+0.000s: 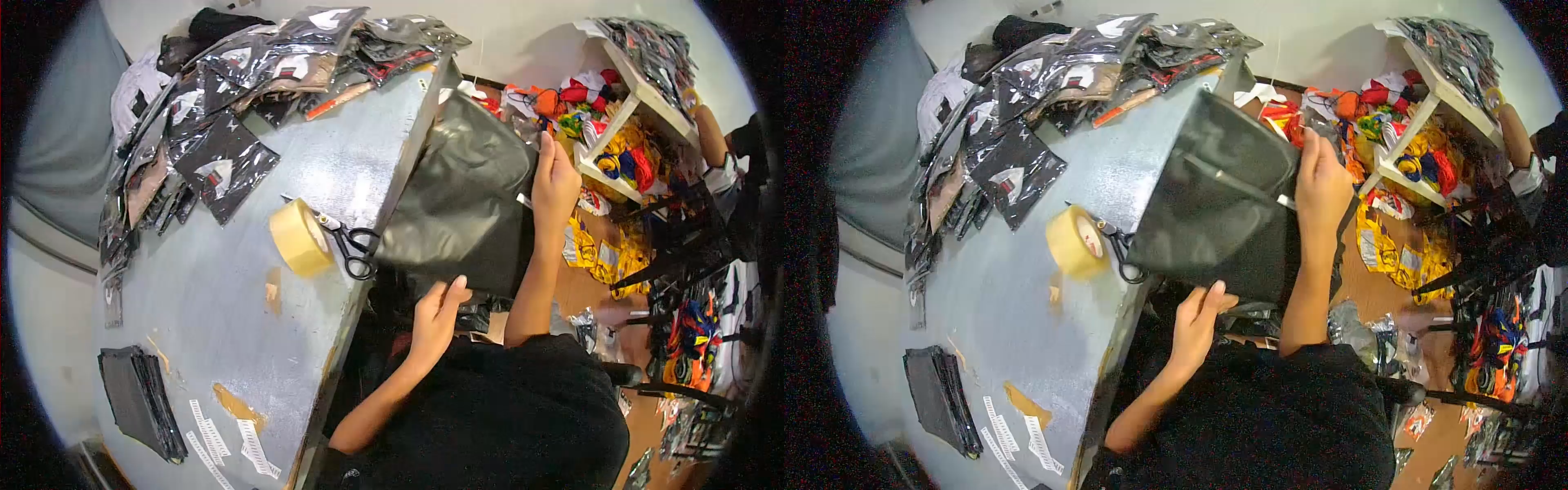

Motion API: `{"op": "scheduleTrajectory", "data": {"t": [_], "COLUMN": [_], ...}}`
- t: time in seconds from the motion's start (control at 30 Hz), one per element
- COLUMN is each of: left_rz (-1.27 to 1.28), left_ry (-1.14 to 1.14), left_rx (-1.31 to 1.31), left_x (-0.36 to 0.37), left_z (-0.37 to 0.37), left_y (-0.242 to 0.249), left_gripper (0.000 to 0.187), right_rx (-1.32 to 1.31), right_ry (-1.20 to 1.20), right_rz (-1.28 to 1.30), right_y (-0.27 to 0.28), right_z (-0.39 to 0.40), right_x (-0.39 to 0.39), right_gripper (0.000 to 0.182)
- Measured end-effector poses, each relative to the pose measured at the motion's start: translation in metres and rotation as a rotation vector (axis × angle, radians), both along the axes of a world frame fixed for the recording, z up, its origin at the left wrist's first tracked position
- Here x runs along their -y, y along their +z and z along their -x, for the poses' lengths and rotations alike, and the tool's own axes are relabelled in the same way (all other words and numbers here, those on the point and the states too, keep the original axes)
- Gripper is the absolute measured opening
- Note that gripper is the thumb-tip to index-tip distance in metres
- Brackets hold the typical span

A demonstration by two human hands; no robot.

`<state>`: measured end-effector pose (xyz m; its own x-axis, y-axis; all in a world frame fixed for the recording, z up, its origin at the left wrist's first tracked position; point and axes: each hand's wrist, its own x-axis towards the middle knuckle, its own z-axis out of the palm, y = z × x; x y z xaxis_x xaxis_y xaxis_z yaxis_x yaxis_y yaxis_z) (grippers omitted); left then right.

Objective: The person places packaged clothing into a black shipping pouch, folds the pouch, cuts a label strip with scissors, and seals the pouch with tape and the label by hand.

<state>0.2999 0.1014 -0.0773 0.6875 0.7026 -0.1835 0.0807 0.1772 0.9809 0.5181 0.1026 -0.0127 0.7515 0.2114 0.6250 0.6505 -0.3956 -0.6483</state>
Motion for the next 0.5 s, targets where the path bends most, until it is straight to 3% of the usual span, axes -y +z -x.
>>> {"op": "scheduleTrajectory", "data": {"t": [0.1,0.17,0.27,0.3,0.33,0.37,0.4,0.43,0.47,0.5], "left_rz": [0.103,0.044,-0.011,0.032,0.075,0.073,0.109,0.145,0.141,0.179], "left_ry": [-0.067,-0.079,-0.125,-0.117,-0.104,-0.095,-0.077,-0.059,-0.048,-0.062], "left_rx": [0.152,0.234,0.176,0.147,0.118,0.12,0.112,0.104,0.104,0.079], "left_x": [-0.005,0.002,0.009,0.011,0.014,0.015,0.014,0.013,0.012,0.011], "left_z": [-0.031,-0.037,-0.033,-0.03,-0.026,-0.023,-0.02,-0.018,-0.015,-0.012], "left_y": [-0.022,-0.018,-0.028,-0.032,-0.037,-0.046,-0.058,-0.066,-0.069,-0.072], "left_gripper": [0.035,0.05,0.049,0.049,0.049,0.049,0.049,0.049,0.049,0.05], "right_rx": [-0.03,0.011,-0.225,-0.282,-0.554,-0.565,-0.789,-0.9,-0.776,-0.389], "right_ry": [-0.031,-0.182,-0.344,-0.409,-0.398,-0.474,-0.678,-0.71,-0.874,-1.103], "right_rz": [-0.021,0.075,0.357,0.421,0.557,0.574,0.75,0.725,0.775,0.859], "right_y": [-0.043,-0.092,-0.206,-0.251,-0.288,-0.354,-0.347,-0.374,-0.414,-0.437], "right_z": [-0.05,-0.084,-0.12,-0.118,-0.112,-0.102,-0.061,-0.04,-0.018,0.014], "right_x": [0.001,-0.003,0.0,0.009,0.024,0.043,0.056,0.076,0.083,0.079], "right_gripper": [0.04,0.041,0.037,0.039,0.049,0.055,0.059,0.062,0.063,0.059]}}
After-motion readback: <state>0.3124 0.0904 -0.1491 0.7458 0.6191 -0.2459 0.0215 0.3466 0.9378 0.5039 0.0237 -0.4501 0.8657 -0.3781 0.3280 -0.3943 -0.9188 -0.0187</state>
